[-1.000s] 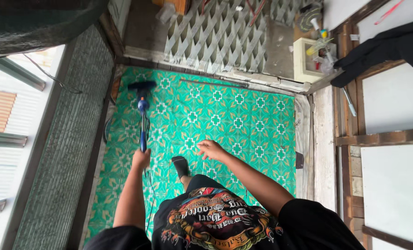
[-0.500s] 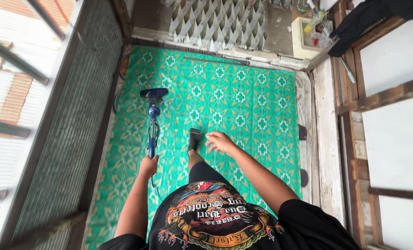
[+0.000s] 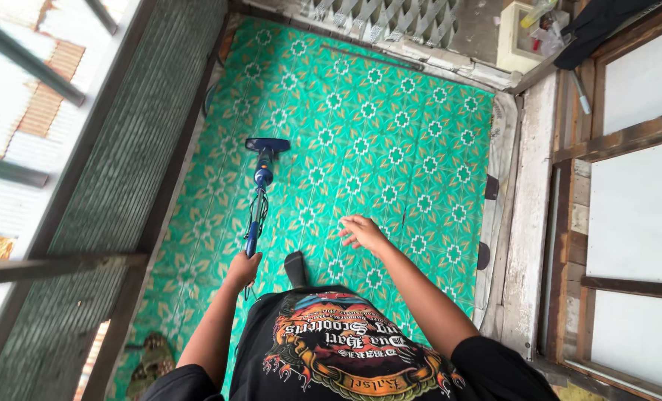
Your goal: The person vacuums the green patterned floor mat using a vacuum cleaner, moving the vacuum head across the surface by hand.
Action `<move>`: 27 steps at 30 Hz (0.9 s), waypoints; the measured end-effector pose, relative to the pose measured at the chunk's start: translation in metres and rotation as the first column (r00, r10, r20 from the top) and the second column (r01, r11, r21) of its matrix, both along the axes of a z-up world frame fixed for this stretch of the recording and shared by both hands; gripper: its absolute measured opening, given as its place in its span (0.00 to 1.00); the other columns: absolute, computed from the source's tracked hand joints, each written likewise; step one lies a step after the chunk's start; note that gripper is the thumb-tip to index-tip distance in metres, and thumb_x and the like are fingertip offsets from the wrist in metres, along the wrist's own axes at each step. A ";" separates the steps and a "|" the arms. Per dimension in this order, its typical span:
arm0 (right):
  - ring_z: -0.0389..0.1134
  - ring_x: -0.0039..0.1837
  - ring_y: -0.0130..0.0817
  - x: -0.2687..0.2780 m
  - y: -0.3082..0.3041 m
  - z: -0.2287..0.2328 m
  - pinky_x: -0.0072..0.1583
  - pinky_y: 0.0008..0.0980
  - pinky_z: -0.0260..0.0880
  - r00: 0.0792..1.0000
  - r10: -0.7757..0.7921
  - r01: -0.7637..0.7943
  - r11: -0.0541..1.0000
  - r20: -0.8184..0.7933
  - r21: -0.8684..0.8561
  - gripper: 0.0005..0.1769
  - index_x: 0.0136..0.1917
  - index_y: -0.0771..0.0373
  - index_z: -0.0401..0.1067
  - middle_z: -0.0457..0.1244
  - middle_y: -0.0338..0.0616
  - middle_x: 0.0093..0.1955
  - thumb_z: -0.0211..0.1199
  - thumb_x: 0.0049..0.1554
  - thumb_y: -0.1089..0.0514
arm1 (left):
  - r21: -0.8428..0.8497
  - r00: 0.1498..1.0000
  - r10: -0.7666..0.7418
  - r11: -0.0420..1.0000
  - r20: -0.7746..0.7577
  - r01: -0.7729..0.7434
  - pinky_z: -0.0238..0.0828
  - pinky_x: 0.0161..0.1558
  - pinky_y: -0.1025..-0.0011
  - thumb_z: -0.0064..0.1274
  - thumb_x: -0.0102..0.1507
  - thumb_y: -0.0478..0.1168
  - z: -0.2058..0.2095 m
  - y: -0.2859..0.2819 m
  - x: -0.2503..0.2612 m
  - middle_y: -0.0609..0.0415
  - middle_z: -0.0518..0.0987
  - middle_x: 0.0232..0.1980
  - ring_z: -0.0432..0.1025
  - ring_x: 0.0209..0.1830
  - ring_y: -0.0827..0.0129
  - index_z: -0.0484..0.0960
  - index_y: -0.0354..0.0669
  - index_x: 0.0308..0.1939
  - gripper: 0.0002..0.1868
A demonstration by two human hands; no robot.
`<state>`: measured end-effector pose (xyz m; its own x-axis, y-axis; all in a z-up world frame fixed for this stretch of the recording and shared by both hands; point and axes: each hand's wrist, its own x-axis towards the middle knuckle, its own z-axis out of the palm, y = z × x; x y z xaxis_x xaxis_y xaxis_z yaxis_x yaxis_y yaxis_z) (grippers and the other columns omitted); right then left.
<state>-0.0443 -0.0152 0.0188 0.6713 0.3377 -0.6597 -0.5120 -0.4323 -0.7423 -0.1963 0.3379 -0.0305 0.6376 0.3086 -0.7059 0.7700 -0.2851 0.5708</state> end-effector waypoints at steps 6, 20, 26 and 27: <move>0.75 0.45 0.35 -0.126 -0.022 -0.031 0.42 0.32 0.70 0.996 -0.027 0.026 0.999 -0.085 -0.019 0.28 0.70 0.58 0.67 0.71 0.46 0.54 0.54 0.63 0.41 | 0.064 0.999 -0.049 0.997 0.017 0.047 0.71 0.25 0.62 0.56 0.63 0.55 -0.015 -0.012 -0.108 0.43 0.80 0.26 0.77 0.21 0.57 0.77 0.32 0.42 0.25; 0.75 0.45 0.33 -0.322 -0.083 -0.016 0.41 0.31 0.71 0.983 -0.090 0.073 0.991 -0.163 -0.109 0.26 0.70 0.56 0.67 0.71 0.47 0.55 0.55 0.63 0.43 | -0.047 0.998 0.032 0.998 -0.056 -0.035 0.70 0.21 0.59 0.55 0.64 0.54 0.000 -0.043 -0.265 0.44 0.77 0.24 0.74 0.18 0.57 0.74 0.32 0.41 0.23; 0.74 0.44 0.34 -0.269 -0.062 -0.025 0.42 0.31 0.71 0.987 -0.099 0.088 0.992 -0.126 -0.086 0.27 0.70 0.57 0.68 0.72 0.47 0.55 0.56 0.63 0.43 | -0.070 0.999 0.033 0.997 0.017 -0.032 0.70 0.20 0.59 0.55 0.64 0.53 -0.011 -0.024 -0.208 0.45 0.76 0.23 0.74 0.17 0.58 0.74 0.31 0.41 0.23; 0.74 0.44 0.34 -0.254 -0.055 -0.028 0.42 0.32 0.71 0.988 -0.095 0.086 0.993 -0.123 -0.078 0.27 0.70 0.56 0.67 0.71 0.47 0.55 0.56 0.63 0.43 | -0.080 0.999 0.033 0.996 0.004 -0.032 0.69 0.20 0.59 0.55 0.64 0.53 -0.014 -0.019 -0.190 0.44 0.76 0.23 0.73 0.17 0.57 0.74 0.31 0.41 0.24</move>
